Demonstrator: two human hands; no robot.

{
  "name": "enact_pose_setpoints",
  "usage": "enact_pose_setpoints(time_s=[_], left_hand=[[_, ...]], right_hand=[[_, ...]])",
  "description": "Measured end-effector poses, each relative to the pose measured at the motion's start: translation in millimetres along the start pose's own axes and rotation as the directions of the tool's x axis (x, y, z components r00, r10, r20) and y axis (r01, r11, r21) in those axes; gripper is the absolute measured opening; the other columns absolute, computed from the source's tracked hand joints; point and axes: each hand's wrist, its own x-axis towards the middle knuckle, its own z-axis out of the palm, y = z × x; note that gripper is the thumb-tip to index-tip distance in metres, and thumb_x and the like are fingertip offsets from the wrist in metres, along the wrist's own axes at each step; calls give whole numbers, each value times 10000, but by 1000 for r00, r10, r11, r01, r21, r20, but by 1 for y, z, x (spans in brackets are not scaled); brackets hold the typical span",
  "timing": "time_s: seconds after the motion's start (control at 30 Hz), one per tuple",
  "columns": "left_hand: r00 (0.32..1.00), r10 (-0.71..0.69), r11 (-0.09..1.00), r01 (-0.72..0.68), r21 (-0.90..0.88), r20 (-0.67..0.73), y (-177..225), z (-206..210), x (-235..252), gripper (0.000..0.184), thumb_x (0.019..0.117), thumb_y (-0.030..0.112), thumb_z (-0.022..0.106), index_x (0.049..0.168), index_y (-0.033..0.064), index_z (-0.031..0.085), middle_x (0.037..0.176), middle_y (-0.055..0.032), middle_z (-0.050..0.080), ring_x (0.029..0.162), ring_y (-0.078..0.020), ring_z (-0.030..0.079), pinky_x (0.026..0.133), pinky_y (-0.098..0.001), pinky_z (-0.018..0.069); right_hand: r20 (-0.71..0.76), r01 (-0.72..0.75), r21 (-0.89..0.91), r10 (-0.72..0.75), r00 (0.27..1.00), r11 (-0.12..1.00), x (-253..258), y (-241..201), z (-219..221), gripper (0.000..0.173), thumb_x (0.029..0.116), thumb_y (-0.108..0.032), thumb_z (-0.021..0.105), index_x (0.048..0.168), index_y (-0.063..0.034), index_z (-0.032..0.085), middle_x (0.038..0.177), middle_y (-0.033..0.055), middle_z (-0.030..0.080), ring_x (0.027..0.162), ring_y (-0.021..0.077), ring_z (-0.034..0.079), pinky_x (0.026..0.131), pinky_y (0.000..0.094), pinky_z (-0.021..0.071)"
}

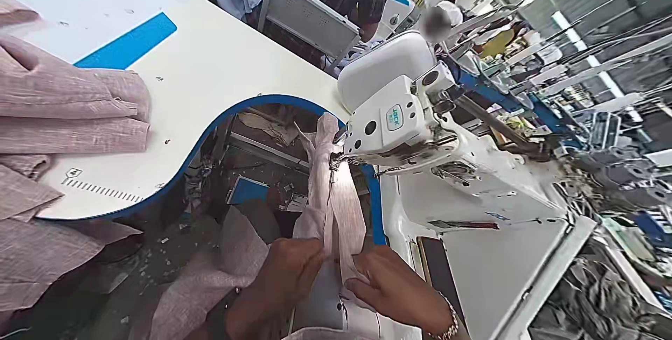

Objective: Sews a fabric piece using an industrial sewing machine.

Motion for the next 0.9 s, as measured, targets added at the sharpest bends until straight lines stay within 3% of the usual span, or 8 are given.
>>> enact_pose_setpoints(time_s=[0.07, 0.17, 0.27, 0.4, 0.47, 0.57, 0.7, 0.9], left_hand=[[999, 44, 999, -45, -15, -14, -11, -3, 12, 347, 1026, 191, 539, 745, 3, 622, 648, -89, 564, 619, -164, 567, 600, -267, 474], [997, -75, 993, 75, 88, 2, -3, -2, 21, 323, 1042, 213, 497, 809, 12, 593, 571, -51, 492, 507, -141, 507, 495, -267, 417], [938, -278, 947, 232, 222, 207, 29, -14, 17, 275, 1017, 181, 550, 868, -37, 627, 554, -133, 541, 509, -301, 603, 514, -457, 491], [961, 119, 958, -178, 225, 251, 10, -36, 19, 284, 985, 199, 566, 764, 30, 619, 589, -76, 551, 514, -224, 594, 469, -377, 482], [960, 176, 946, -226, 232, 216, 1, -41, 33, 292, 1010, 210, 522, 784, 41, 594, 581, -59, 517, 501, -196, 549, 464, -338, 439], [991, 93, 932, -119, 341, 91, 17, -15, 18, 265, 968, 206, 560, 767, 49, 635, 506, -55, 524, 420, -208, 569, 394, -363, 454], [995, 17, 911, 24, 412, -95, 35, 13, -7, 206, 931, 158, 535, 809, 75, 679, 493, -26, 540, 397, -167, 549, 365, -319, 414], [977, 17, 922, 68, 380, -214, 18, 27, 8, 242, 917, 150, 542, 851, 59, 756, 472, -24, 535, 377, -159, 525, 363, -314, 392]], right_hand=[[31, 46, 22, -47, 998, 999, 0, 5, 3, 418, 937, -245, 642, 635, 26, 545, 573, 162, 526, 574, 337, 566, 584, 523, 427], [6, 57, -5, -57, 998, 998, -5, 0, 3, 386, 966, -239, 599, 685, 24, 576, 584, 164, 541, 581, 345, 586, 584, 526, 431], [-87, 38, -79, -45, 995, 996, -16, -11, 2, 315, 962, -212, 588, 746, 14, 629, 566, 152, 553, 563, 352, 615, 556, 529, 450], [-372, 44, -200, -117, 921, 979, -21, -24, 29, 237, 941, -185, 561, 755, -48, 613, 517, 80, 513, 463, 270, 586, 427, 426, 429], [-545, -68, -272, -96, 833, 960, -15, -37, 41, 198, 918, -161, 574, 769, -50, 641, 527, 77, 542, 447, 254, 600, 391, 404, 444], [-717, -272, -273, -7, 697, 923, -12, -63, 53, 119, 882, -74, 628, 835, -21, 724, 613, 105, 642, 479, 245, 644, 400, 379, 485], [-860, -413, -255, -10, 511, 874, 9, -72, 76, 197, 868, -57, 630, 941, -26, 810, 554, 61, 603, 406, 167, 540, 382, 279, 406], [-880, -449, -246, -4, 475, 859, 36, -60, 65, 218, 884, -77, 610, 951, -27, 811, 555, 50, 609, 413, 155, 555, 381, 273, 404]])
